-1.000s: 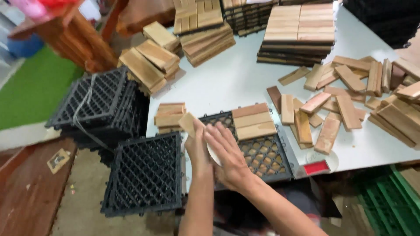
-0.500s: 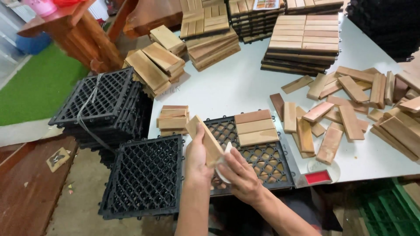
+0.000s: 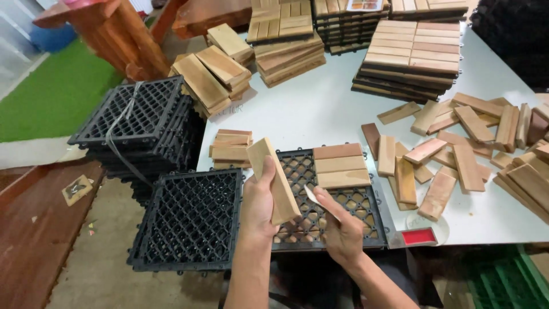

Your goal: Sanding small wooden slats and assembling them into a plastic interlocking tile base.

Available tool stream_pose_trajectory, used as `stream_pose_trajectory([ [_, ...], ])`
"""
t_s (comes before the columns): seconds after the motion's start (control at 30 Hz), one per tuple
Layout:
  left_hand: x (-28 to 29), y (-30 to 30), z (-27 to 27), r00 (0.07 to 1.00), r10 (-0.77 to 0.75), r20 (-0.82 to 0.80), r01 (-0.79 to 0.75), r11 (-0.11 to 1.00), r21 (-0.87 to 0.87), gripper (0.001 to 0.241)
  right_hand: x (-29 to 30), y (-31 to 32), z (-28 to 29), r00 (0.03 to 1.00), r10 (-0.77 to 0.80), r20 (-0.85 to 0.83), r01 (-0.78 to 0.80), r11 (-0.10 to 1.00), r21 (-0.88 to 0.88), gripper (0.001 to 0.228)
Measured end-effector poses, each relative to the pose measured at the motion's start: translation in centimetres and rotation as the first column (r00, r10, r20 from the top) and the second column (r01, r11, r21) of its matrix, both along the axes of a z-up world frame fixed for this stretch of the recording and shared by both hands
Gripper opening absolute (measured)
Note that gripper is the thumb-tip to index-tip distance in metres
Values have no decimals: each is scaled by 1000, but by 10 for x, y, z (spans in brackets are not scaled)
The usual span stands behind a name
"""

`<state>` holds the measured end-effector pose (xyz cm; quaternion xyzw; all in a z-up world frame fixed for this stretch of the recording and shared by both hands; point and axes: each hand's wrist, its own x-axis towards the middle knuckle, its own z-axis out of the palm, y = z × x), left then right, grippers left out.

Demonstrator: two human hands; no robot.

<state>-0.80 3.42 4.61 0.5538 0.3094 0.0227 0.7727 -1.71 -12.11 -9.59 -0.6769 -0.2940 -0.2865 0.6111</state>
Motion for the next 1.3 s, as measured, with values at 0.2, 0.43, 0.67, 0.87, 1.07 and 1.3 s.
stream_pose_trajectory([
  [0.2, -2, -18, 16, 1000, -13, -7, 13, 1000, -1, 43, -26, 24, 38, 938, 66, 341, -54, 998, -44, 29],
  [0.43, 0, -1, 4, 999, -52, 13, 51, 997, 50, 45, -18, 15, 26, 997, -61, 55, 57, 996, 70, 36],
  [0.67, -3, -6, 18, 998, 59, 35, -57, 997, -57, 48, -10, 23, 10, 995, -92, 34, 93, 995, -28, 39],
  [0.87, -9, -18, 15, 993, 89, -78, -93, 995, -44, 41, -6, 22, -47, 868, -182, 462, 247, 965, -85, 35],
  [1.07, -4, -2, 0, 994, 90, -60, -99, 979, -181, 37, 1, 24, -36, 876, -253, 411, 332, 934, -132, 48],
  [1.3, 2, -11, -10, 993, 114, 1, -114, 989, -92, 36, 13, 12, -66, 830, -37, 556, 198, 953, -231, 40],
])
